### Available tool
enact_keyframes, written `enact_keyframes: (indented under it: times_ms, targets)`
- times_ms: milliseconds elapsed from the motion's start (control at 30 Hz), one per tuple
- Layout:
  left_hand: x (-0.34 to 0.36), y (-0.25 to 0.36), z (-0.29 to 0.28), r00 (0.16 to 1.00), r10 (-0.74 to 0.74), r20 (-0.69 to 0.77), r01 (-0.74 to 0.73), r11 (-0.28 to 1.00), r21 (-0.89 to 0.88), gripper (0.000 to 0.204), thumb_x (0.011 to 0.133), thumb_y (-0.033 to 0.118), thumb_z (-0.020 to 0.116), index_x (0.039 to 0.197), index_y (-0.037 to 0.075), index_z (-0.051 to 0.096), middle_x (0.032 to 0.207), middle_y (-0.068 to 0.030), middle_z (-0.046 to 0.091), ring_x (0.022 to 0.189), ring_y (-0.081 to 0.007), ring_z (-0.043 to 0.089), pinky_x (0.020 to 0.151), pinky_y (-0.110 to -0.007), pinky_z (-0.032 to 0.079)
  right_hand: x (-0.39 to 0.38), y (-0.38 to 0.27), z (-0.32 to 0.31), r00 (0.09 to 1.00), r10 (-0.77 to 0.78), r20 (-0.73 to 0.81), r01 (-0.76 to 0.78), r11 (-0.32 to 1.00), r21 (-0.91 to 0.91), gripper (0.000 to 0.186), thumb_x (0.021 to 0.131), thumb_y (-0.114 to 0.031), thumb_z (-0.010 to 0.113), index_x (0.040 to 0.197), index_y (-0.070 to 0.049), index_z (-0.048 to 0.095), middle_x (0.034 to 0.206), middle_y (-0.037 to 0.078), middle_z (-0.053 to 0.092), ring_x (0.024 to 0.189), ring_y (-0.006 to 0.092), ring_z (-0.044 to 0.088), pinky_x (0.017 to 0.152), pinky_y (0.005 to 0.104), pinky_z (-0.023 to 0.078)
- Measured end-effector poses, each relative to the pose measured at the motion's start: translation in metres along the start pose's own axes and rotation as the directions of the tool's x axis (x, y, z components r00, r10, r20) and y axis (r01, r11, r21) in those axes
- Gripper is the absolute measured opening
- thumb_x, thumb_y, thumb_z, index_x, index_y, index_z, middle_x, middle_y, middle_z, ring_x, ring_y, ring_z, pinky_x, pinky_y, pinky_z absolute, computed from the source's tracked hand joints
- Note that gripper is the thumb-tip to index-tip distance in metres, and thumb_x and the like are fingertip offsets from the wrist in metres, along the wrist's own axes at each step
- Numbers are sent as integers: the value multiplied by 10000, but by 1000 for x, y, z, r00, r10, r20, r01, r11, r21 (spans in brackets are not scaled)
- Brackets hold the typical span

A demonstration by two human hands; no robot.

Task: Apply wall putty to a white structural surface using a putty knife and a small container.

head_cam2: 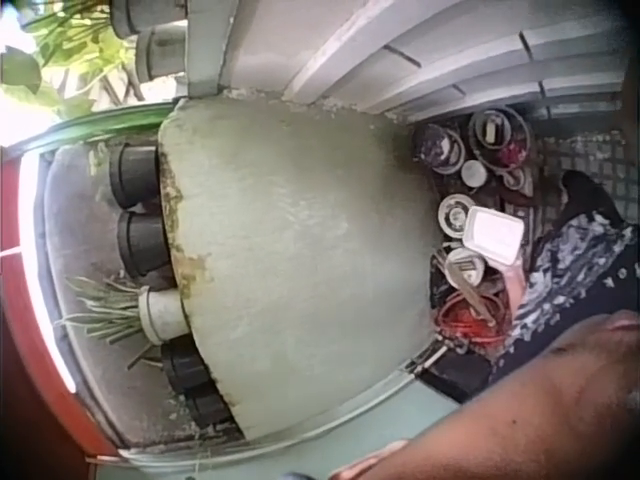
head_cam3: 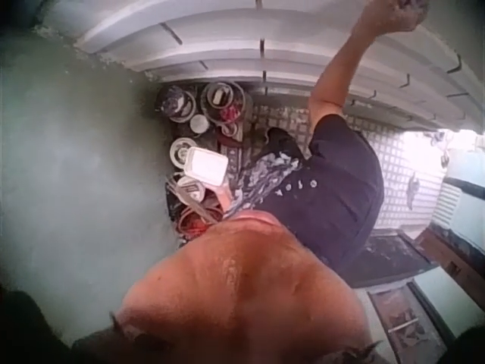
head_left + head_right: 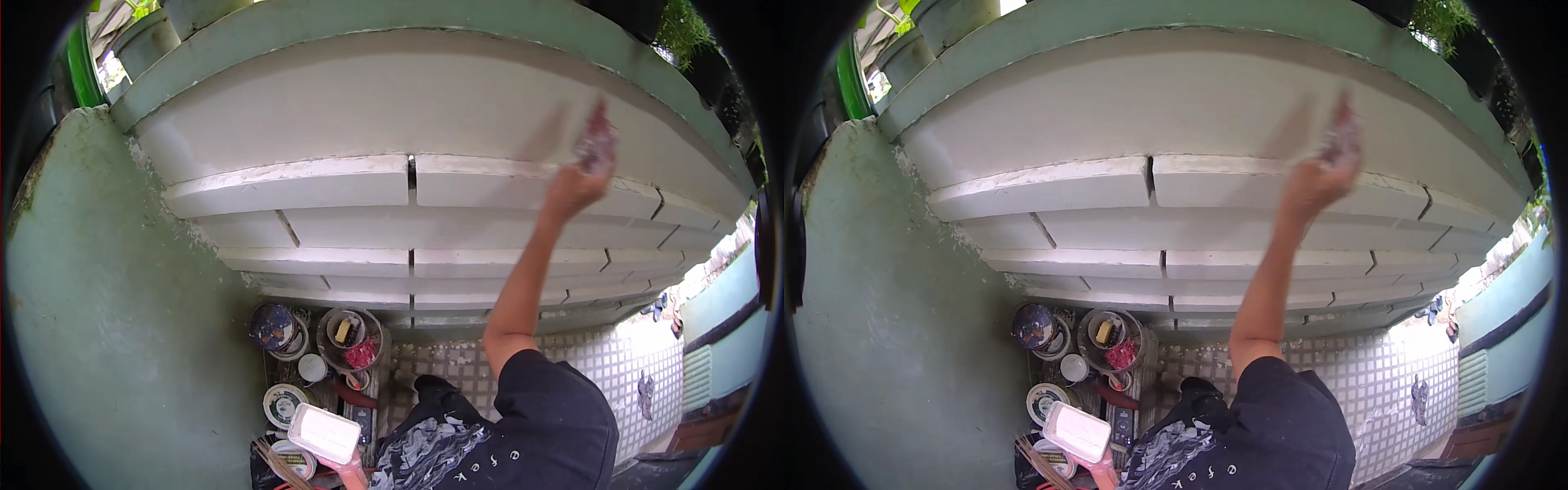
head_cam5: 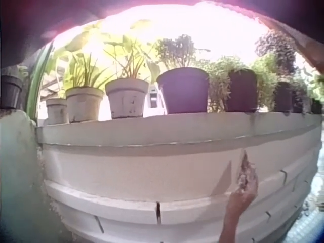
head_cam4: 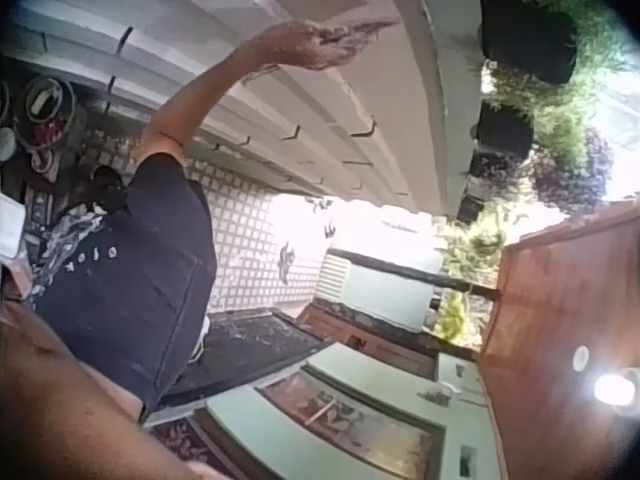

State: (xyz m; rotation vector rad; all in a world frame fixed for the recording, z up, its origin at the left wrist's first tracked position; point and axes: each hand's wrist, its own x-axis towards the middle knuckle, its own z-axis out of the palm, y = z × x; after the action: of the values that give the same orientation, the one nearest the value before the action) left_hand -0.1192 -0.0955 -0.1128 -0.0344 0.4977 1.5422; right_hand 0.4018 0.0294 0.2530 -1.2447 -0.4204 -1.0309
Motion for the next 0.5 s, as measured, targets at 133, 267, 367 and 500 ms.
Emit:
enact_keyframes:
  times_ms: [133, 267, 367, 500]
  targets:
    - [-1, 2, -6, 993, -59, 102, 52, 996, 73, 665, 919, 538, 350, 1452, 140, 340, 1466, -95, 395, 1309, -296, 419, 1074, -495, 346, 47, 37, -11, 995, -81, -64, 79, 996, -42, 346, 888, -14, 514, 1221, -34, 606, 1039, 105, 687, 990, 248, 651, 860, 363, 508]
    - [22, -6, -28, 968, -74, 241, -1, 955, 298, 669, 919, 535, 373, 1448, 127, 343, 1454, -94, 412, 1298, -283, 437, 1077, -465, 349, 12, 18, 20, 954, -265, 139, 299, 861, -411, 296, 872, -118, 548, 1149, -51, 627, 1031, 146, 643, 966, 326, 616, 839, 421, 481]
    - [25, -3, -26, 957, -66, 283, -73, 887, 455, 656, 910, 551, 334, 1451, 179, 345, 1442, -78, 426, 1288, -313, 445, 1052, -528, 375, -35, -19, 22, 821, -460, 337, 513, 854, -86, 453, 761, 40, 537, 1202, -50, 590, 1114, 152, 621, 988, 349, 603, 870, 465, 479]
    - [22, -17, 13, 991, -131, 40, 127, 987, 94, 657, 912, 559, 327, 1451, 183, 343, 1439, -67, 431, 1278, -315, 459, 1044, -532, 384, -61, -39, -10, 762, -371, 531, 295, 929, 225, 435, 793, 64, 524, 1211, -41, 582, 1132, 154, 625, 999, 323, 618, 853, 417, 508]
